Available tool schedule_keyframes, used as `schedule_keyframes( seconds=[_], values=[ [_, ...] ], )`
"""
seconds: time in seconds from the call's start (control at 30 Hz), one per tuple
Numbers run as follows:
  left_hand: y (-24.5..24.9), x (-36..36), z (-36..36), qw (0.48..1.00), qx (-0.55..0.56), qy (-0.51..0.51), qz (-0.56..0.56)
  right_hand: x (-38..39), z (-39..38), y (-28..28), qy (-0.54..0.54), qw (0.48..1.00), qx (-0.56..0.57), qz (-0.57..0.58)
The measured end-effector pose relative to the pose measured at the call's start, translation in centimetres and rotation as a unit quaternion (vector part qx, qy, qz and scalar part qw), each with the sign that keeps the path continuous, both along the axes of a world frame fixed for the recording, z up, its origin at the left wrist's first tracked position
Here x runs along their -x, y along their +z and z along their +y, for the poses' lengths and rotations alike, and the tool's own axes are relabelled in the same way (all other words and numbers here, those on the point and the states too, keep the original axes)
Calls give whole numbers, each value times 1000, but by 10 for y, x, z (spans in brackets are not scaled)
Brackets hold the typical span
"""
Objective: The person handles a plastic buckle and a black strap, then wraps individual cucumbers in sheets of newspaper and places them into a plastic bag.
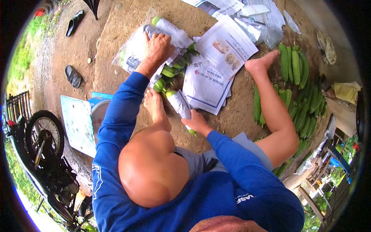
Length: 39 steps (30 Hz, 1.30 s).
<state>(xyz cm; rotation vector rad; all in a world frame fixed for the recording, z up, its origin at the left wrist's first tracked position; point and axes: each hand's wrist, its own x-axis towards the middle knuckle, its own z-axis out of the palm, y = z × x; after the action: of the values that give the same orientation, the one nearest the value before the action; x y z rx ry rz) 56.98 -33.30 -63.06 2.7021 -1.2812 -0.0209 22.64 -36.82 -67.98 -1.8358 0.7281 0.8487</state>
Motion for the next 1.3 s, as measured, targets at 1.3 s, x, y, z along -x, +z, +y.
schedule_keyframes(
  seconds=[1.3],
  values=[
    [-37, -7, -10, 951, 163, 40, 260, -235, -124, -3, 61, 881, 262, -390]
  ],
)
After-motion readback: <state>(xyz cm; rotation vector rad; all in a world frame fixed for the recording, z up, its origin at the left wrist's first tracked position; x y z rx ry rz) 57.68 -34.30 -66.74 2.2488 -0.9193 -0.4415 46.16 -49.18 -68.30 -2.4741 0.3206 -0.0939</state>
